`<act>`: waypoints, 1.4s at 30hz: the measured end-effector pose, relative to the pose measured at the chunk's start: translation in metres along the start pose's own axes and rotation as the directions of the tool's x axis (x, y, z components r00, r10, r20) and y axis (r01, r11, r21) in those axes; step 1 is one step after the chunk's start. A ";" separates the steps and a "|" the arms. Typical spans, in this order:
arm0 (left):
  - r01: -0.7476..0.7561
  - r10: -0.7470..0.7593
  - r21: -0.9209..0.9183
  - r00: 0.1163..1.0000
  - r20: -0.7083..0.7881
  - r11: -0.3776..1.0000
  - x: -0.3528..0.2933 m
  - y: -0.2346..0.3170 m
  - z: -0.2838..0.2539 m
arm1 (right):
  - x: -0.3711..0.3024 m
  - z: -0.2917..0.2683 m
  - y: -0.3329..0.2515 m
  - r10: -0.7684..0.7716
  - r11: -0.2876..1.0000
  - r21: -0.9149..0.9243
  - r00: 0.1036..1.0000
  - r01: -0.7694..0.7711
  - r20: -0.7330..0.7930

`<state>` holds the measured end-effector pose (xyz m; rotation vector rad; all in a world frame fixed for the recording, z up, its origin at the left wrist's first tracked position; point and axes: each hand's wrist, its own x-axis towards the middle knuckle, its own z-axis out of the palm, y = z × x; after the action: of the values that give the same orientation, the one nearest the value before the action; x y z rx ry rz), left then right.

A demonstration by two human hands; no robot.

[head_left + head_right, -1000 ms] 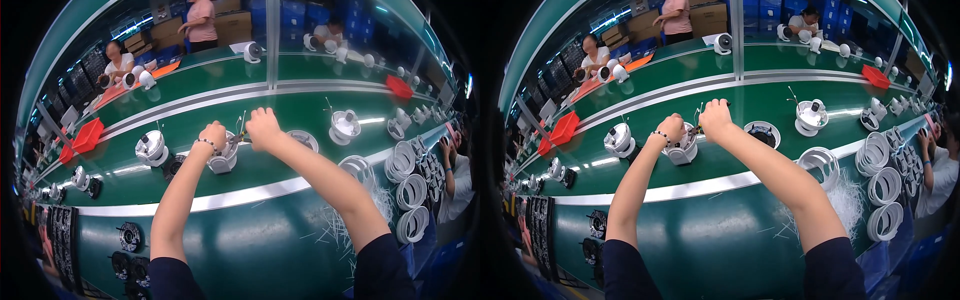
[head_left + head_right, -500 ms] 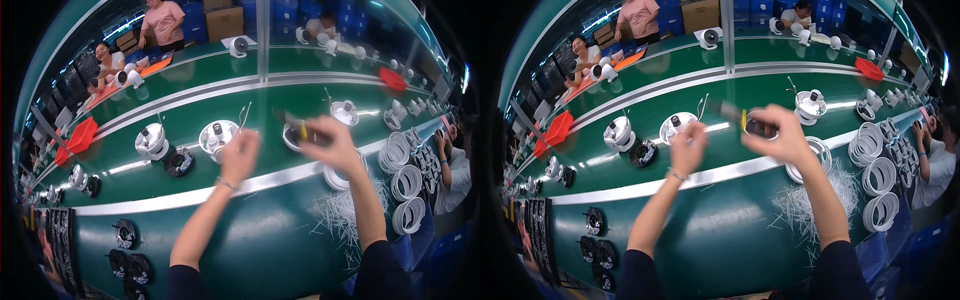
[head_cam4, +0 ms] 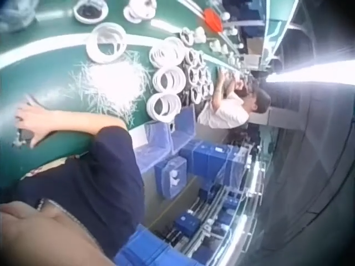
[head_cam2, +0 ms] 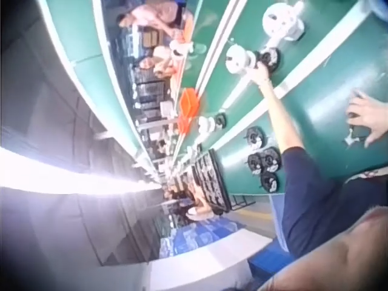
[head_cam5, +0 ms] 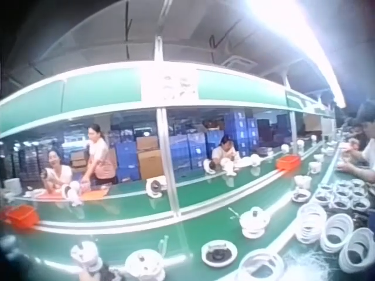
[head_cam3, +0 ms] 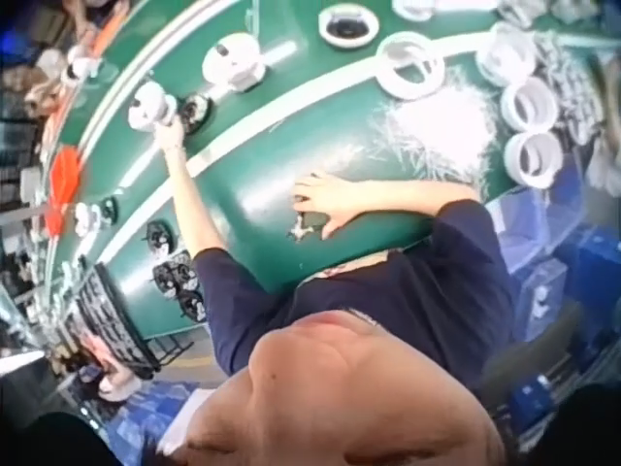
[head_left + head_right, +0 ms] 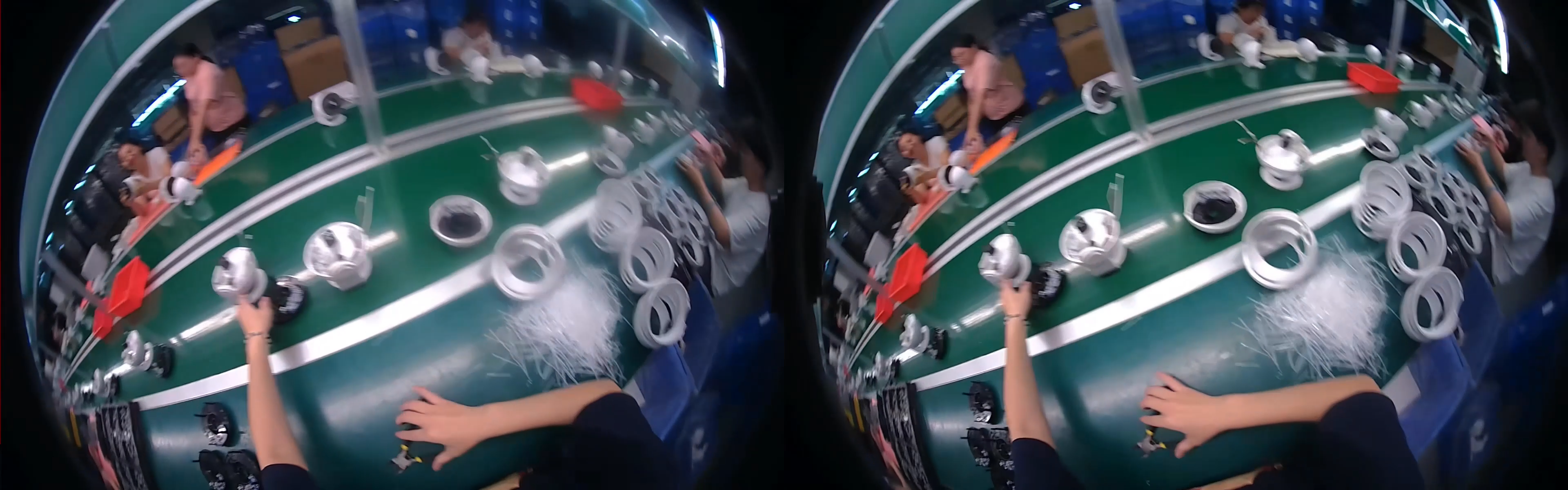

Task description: Assemble small electronic motor components on a production line.

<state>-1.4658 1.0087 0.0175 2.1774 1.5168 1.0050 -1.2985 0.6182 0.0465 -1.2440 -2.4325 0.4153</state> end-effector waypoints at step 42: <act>0.071 -0.083 -0.892 0.996 0.038 0.446 -0.151 0.019 -0.042 | 0.100 -0.021 0.031 0.491 0.848 -0.168 0.864 -0.503 -0.111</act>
<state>-1.5112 0.8583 0.0034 1.2834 0.7155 1.3603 -1.3210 0.7195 0.0718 -1.9526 -2.1083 0.2714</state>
